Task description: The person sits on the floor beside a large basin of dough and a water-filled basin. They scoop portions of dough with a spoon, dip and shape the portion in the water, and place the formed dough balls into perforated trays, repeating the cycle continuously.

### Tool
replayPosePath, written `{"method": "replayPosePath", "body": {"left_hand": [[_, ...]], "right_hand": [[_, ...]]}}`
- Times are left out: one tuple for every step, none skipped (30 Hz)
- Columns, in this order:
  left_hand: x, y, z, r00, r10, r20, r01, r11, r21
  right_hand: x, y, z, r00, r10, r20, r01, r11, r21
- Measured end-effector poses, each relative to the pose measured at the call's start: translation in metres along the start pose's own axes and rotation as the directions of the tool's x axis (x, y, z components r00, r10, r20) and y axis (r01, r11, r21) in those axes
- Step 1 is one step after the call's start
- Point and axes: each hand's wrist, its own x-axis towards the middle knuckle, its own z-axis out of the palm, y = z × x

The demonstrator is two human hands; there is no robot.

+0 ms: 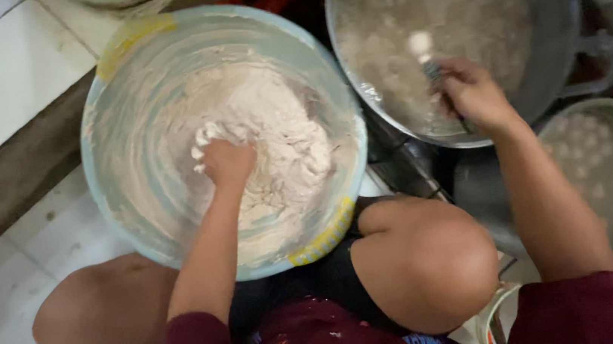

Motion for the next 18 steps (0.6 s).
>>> {"method": "replayPosePath", "body": {"left_hand": [[0.014, -0.009, 0.003, 0.992, 0.041, -0.117, -0.032, 0.997, 0.077], [0.029, -0.02, 0.004, 0.97, 0.086, -0.229, -0.049, 0.986, 0.16], [0.045, -0.03, 0.005, 0.979, -0.046, -0.2, 0.05, 0.999, 0.015], [0.059, -0.039, 0.005, 0.974, -0.169, -0.152, 0.151, 0.98, -0.127], [0.072, -0.047, 0.006, 0.955, -0.283, -0.092, 0.25, 0.931, -0.267], [0.085, -0.051, 0.007, 0.966, -0.229, -0.116, 0.202, 0.957, -0.208], [0.097, -0.054, 0.008, 0.973, -0.199, -0.118, 0.181, 0.973, -0.145], [0.107, -0.054, 0.01, 0.979, -0.168, -0.114, 0.157, 0.983, -0.097], [0.118, -0.049, 0.014, 0.982, -0.151, -0.111, 0.142, 0.986, -0.088], [0.124, -0.042, 0.019, 0.987, -0.114, -0.11, 0.106, 0.991, -0.082], [0.128, -0.03, 0.024, 0.991, -0.074, -0.112, 0.064, 0.994, -0.089], [0.128, -0.017, 0.031, 0.993, 0.01, -0.121, -0.024, 0.993, -0.114], [0.123, -0.001, 0.04, 0.988, 0.101, -0.12, -0.118, 0.982, -0.145], [0.114, 0.016, 0.05, 0.974, 0.195, -0.112, -0.213, 0.96, -0.182], [0.099, 0.032, 0.059, 0.962, 0.266, -0.066, -0.274, 0.926, -0.26], [0.08, 0.046, 0.065, 0.946, 0.323, -0.026, -0.312, 0.884, -0.347], [0.06, 0.059, 0.07, 0.931, 0.364, 0.019, -0.322, 0.847, -0.422], [0.039, 0.071, 0.075, 0.923, 0.383, 0.045, -0.313, 0.813, -0.49]], "right_hand": [[0.014, 0.007, 0.005, 0.997, 0.028, -0.066, -0.03, 0.999, -0.034], [0.027, 0.014, 0.01, 0.99, 0.058, -0.127, -0.068, 0.995, -0.078], [0.037, 0.021, 0.014, 0.978, 0.087, -0.188, -0.111, 0.987, -0.12], [0.045, 0.028, 0.016, 0.951, -0.219, -0.22, 0.149, 0.944, -0.294], [0.055, 0.031, 0.016, 0.836, -0.514, -0.192, 0.387, 0.8, -0.458], [0.065, 0.032, 0.015, 0.849, -0.485, -0.211, 0.331, 0.799, -0.503], [0.072, 0.034, 0.014, 0.858, -0.458, -0.232, 0.275, 0.792, -0.545], [0.077, 0.038, 0.016, 0.869, -0.425, -0.254, 0.213, 0.783, -0.584], [0.081, 0.042, 0.014, 0.923, -0.282, -0.263, 0.081, 0.808, -0.583], [0.086, 0.045, 0.01, 0.953, -0.133, -0.271, -0.053, 0.81, -0.584], [0.089, 0.051, 0.011, 0.932, -0.146, -0.331, -0.066, 0.831, -0.552], [0.091, 0.058, 0.014, 0.909, -0.155, -0.386, -0.077, 0.849, -0.522], [0.095, 0.062, 0.007, 0.884, -0.341, -0.32, 0.017, 0.707, -0.707], [0.1, 0.064, 0.001, 0.833, -0.509, -0.215, 0.098, 0.519, -0.849], [0.104, 0.07, 0.0, 0.872, -0.422, -0.246, 0.061, 0.595, -0.802], [0.108, 0.074, -0.006, 0.903, -0.332, -0.274, 0.017, 0.663, -0.748], [0.11, 0.076, -0.01, 0.927, -0.232, -0.295, -0.039, 0.723, -0.69], [0.11, 0.079, -0.011, 0.902, -0.302, -0.308, -0.012, 0.695, -0.719]]}}
